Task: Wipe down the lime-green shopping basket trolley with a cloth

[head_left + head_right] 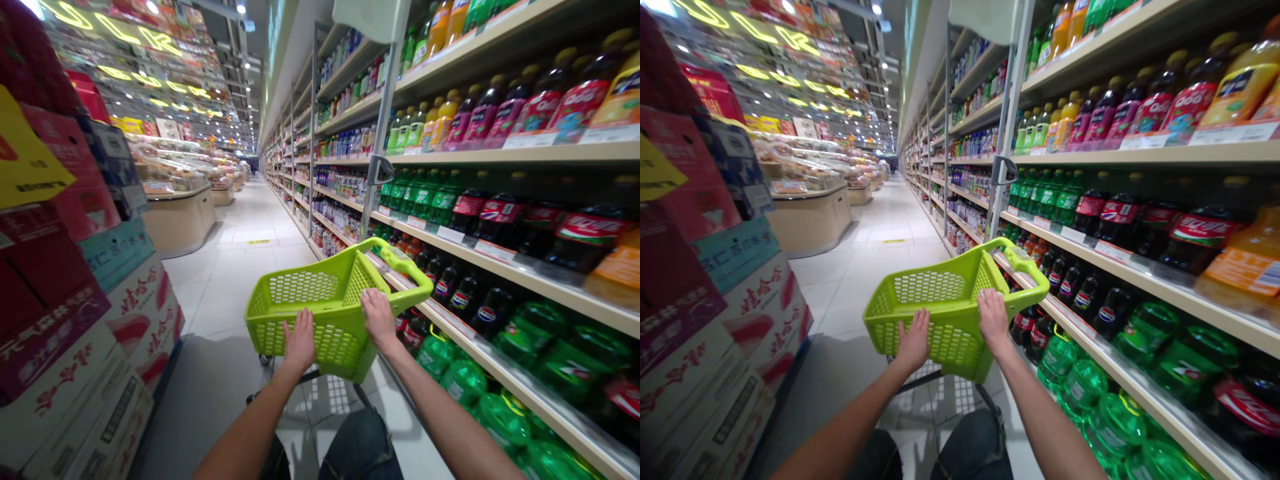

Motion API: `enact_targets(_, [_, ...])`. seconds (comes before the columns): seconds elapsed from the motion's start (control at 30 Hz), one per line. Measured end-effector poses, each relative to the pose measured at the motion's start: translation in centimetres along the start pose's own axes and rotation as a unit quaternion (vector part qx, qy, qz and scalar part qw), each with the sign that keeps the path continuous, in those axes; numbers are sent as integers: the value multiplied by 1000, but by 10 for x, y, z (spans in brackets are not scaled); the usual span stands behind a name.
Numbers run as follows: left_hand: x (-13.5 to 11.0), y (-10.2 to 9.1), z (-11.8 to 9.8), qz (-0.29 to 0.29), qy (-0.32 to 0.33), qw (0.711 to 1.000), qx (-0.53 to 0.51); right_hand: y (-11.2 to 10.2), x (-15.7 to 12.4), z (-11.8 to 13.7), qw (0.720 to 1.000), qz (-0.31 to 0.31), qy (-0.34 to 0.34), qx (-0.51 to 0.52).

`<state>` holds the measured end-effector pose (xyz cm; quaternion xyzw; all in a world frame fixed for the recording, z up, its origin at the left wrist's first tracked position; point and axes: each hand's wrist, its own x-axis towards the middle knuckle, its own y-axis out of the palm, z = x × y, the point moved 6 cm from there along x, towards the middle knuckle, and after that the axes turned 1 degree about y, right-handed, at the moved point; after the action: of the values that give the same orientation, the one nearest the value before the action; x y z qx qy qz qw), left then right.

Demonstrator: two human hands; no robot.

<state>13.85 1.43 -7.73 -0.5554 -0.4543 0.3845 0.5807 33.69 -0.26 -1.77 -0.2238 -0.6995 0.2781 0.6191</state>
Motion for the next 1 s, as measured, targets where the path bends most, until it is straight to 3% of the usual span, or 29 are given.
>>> enact_targets(0.1, [1,2,1,5,7,1000,7,15,-3,32,997,62,-47,4])
enact_targets(0.2, [2,4,7,-3,10,1000,14,15,0,29,988,101,-112,-16])
enact_targets(0.3, [5,6,10,-15,12,1000,17,-5,9,-17,990,79,-113,-32])
enact_targets(0.4, [9,8,9,-22,3,1000,20,-30,16,-76,998,3,19,-65])
enact_targets(0.47, [11,8,8,-18,-7,1000,19,-33,15,-88,994,-25,77,-78])
enact_targets(0.67, [12,3,11,3,-6,1000,18,14,16,-11,996,40,-75,1])
enact_targets(0.73, [11,1,13,7,-5,1000,15,17,21,-10,997,45,-59,15])
enact_targets(0.87, [9,1,11,7,-9,1000,6,4,29,-37,999,-4,47,-13])
enact_targets(1.0, [9,1,9,3,-10,1000,-6,7,22,-26,1000,-5,11,-21])
